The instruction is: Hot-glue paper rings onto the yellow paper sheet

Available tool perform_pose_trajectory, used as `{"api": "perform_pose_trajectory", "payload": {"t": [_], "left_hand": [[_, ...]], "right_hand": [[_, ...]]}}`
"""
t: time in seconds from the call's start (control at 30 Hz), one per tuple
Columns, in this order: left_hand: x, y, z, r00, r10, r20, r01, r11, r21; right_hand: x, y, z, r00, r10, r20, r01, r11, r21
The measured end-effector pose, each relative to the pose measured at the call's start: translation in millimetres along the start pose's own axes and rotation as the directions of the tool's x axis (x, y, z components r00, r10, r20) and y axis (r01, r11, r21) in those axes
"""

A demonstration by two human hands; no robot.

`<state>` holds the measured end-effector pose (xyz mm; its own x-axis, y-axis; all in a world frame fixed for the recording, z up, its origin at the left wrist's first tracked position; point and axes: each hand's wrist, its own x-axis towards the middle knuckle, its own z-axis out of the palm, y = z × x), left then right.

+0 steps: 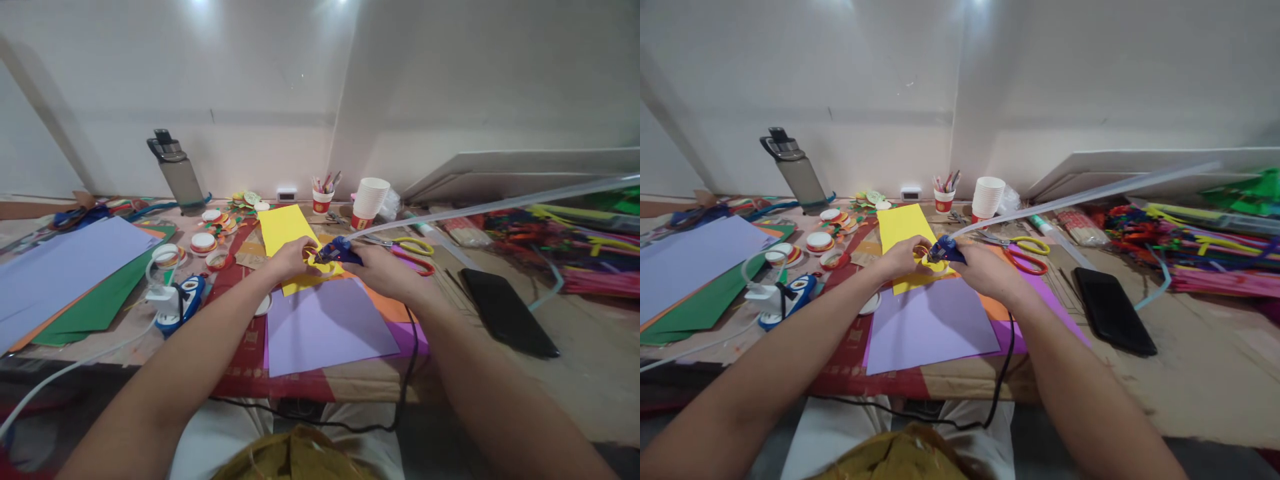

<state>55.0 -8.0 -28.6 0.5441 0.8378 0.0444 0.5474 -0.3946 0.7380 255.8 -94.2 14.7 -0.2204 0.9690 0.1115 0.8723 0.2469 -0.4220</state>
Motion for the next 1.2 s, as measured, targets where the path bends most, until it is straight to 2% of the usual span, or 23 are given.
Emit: {"api": "perform_pose_trajectory", "payload": {"t": [0.17,0.37,0.7,1.0,1.1,1.2], "left_hand": [[-0.1,-0.1,1.3,1.0,-0.013,-0.022,0.013,1.0,-0.012],[0.4,-1.1,2.4,1.0,-0.011,-0.022,0.011,1.0,0.011],[3.5,-4.7,2.7,1.0,-0.013,0.008,0.012,1.0,0.011],[4.6,-4.3,2.3,1.0,-0.011,0.011,0.011,0.999,0.036],[4.1,-3.4,2.8,1.0,-0.004,0.003,0.004,1.0,0.027],[3.2,-2.1,2.7,1.0,0.018,-0.012,-0.017,0.999,0.033]], "right_hand": [[2.5,-3.9,10.0,0.999,0.033,0.033,-0.031,0.998,-0.05],[5.1,-2.2,18.4,0.999,0.047,-0.004,-0.047,0.992,-0.113],[-0.7,6.5,13.1,0.999,0.039,-0.037,-0.045,0.984,-0.175],[-6.1,-14.0,4.5,0.995,0.095,0.002,-0.091,0.966,-0.241],[-3.6,-11.9,10.1,0.993,0.116,-0.013,-0.117,0.968,-0.221],[-0.4,-5.8,17.4,0.998,0.066,-0.022,-0.069,0.987,-0.149]]}}
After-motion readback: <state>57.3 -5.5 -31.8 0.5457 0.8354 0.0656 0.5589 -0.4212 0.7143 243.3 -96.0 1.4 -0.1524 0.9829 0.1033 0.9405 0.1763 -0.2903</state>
